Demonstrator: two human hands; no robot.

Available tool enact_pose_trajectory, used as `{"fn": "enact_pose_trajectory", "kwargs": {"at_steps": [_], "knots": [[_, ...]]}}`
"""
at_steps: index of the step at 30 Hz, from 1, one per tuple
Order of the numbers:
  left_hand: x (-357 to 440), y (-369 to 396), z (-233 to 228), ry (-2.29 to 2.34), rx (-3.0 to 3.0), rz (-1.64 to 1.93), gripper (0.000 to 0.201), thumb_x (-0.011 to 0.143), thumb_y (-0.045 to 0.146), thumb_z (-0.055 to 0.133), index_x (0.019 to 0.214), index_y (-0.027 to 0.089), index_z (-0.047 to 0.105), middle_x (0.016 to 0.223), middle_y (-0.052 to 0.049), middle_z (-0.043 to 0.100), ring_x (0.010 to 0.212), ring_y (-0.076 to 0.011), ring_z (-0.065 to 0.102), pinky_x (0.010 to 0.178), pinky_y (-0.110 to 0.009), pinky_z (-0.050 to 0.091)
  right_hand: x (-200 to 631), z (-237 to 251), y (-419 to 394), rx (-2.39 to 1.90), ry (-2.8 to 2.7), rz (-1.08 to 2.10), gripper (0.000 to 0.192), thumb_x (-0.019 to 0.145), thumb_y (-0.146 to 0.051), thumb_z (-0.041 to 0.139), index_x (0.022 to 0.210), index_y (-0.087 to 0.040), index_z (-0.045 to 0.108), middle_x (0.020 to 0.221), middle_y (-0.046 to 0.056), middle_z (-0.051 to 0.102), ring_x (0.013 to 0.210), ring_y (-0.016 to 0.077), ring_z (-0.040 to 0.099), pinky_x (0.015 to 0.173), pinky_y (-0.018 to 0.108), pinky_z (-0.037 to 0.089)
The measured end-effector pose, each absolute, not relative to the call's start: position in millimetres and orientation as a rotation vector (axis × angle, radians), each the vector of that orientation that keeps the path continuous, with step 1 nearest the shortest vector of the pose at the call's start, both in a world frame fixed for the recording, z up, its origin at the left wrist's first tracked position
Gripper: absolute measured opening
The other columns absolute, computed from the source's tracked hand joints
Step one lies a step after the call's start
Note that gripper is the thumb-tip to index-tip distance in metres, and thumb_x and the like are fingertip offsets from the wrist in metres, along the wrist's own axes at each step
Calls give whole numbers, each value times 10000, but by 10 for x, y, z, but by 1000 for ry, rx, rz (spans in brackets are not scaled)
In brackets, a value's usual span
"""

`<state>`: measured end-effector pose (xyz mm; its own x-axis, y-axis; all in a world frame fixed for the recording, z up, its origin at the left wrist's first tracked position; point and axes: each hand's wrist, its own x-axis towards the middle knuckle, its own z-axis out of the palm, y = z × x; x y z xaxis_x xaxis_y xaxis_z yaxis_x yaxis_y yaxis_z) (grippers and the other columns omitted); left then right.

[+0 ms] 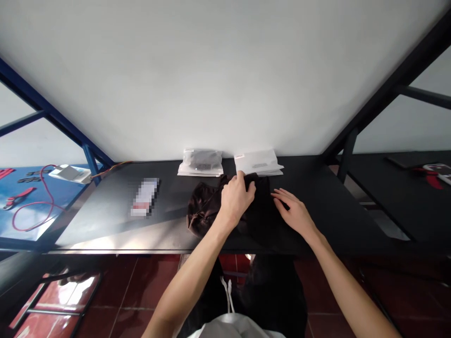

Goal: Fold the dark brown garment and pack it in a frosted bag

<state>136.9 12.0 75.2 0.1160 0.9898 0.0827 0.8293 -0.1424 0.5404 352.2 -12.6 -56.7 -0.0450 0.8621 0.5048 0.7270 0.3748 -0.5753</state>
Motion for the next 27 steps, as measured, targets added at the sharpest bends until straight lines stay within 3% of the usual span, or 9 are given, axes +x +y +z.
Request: {"fn": "enact_pose_trajectory", "kwargs": {"at_steps": [4,8,13,17,22,27], "knots": [[1526,18,554,1583,2054,561,355,1016,458,605,1234,179,600,1200,-164,726,1080,-332,736,916,-394,545,3552,-613,-184,-1403,-1759,202,323,1019,-369,505,1099,-261,799,1197,95,795,1202,311,721,1050,544,595],[1605,-76,328,1543,2065,421,269,1020,369,585,1192,169,638,1142,-167,743,1020,-320,751,893,-396,562,3535,-526,-239,-1443,-1670,162,295,1011,-362,521,1081,-272,794,1131,90,805,1078,297,758,984,501,622],[1493,-44,245,1514,1918,599,186,993,285,593,1142,202,666,1073,-122,775,1015,-294,751,894,-369,556,3442,-383,-350,-1413,-1657,164,274,1019,-401,541,1028,-273,783,1030,91,803,962,287,757,919,468,629],[1349,26,187,1338,1712,877,151,982,302,571,1049,206,668,972,-62,769,904,-231,738,847,-321,551,3343,-413,-401,-1345,-1807,193,302,1019,-441,546,1138,-276,770,1179,107,779,1126,306,720,1010,505,600],[1120,98,96,1232,1424,1069,181,955,349,591,1023,186,631,971,-41,749,926,-187,714,808,-262,555,3325,-531,-379,-1366,-1937,142,346,1016,-442,539,1227,-271,753,1366,121,703,1316,330,624,1080,544,564],[767,91,212,1605,1469,998,261,930,348,654,1152,213,628,977,-62,759,965,-255,743,846,-345,576,3363,-577,-352,-1394,-1922,140,343,1014,-468,538,1196,-285,765,1334,124,695,1270,329,641,1073,538,563]]}}
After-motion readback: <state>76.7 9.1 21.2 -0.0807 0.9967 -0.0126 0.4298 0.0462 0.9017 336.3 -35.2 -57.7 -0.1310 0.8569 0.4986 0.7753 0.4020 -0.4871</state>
